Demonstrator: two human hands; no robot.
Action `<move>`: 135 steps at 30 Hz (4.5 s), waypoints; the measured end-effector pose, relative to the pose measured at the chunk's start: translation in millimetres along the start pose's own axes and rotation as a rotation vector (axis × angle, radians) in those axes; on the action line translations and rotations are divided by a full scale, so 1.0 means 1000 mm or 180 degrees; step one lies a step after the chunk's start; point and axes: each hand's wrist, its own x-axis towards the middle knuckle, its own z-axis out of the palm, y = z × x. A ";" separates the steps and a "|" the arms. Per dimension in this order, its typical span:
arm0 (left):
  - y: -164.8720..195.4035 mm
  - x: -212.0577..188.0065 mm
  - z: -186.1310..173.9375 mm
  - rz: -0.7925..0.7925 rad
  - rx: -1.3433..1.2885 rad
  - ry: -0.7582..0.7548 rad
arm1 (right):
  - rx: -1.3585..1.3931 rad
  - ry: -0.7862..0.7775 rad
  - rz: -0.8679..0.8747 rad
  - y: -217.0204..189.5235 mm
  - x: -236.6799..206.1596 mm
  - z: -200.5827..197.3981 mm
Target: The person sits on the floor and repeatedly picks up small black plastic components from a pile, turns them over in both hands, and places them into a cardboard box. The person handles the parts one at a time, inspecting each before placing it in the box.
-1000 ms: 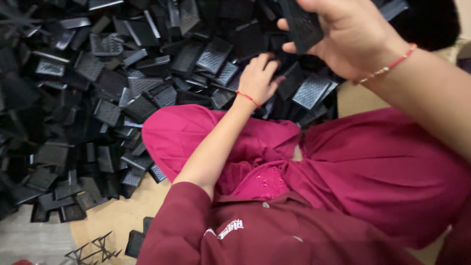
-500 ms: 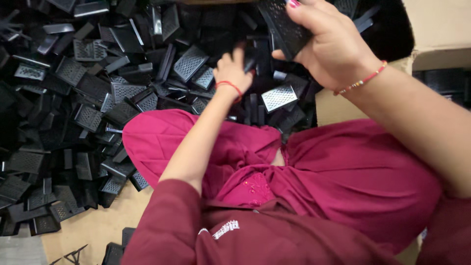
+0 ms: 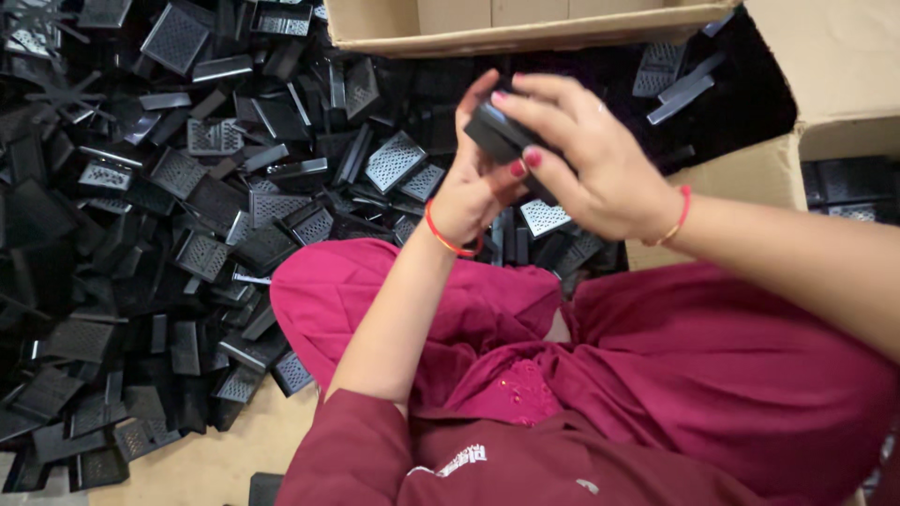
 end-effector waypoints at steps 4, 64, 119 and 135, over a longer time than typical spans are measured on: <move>-0.006 -0.017 -0.013 0.0042 0.0023 0.0260 | 0.0213 -0.0225 -0.0033 0.005 -0.007 0.019; 0.005 -0.030 -0.029 0.0470 0.0000 0.1055 | 0.0684 -0.0310 -0.0110 0.025 0.024 0.065; 0.023 -0.023 0.097 0.0805 0.0552 0.1122 | 0.1621 -0.0115 -0.0405 -0.009 -0.008 -0.045; 0.023 -0.032 0.083 0.0755 0.0412 0.1108 | 0.1396 -0.0092 -0.0435 -0.015 -0.006 -0.037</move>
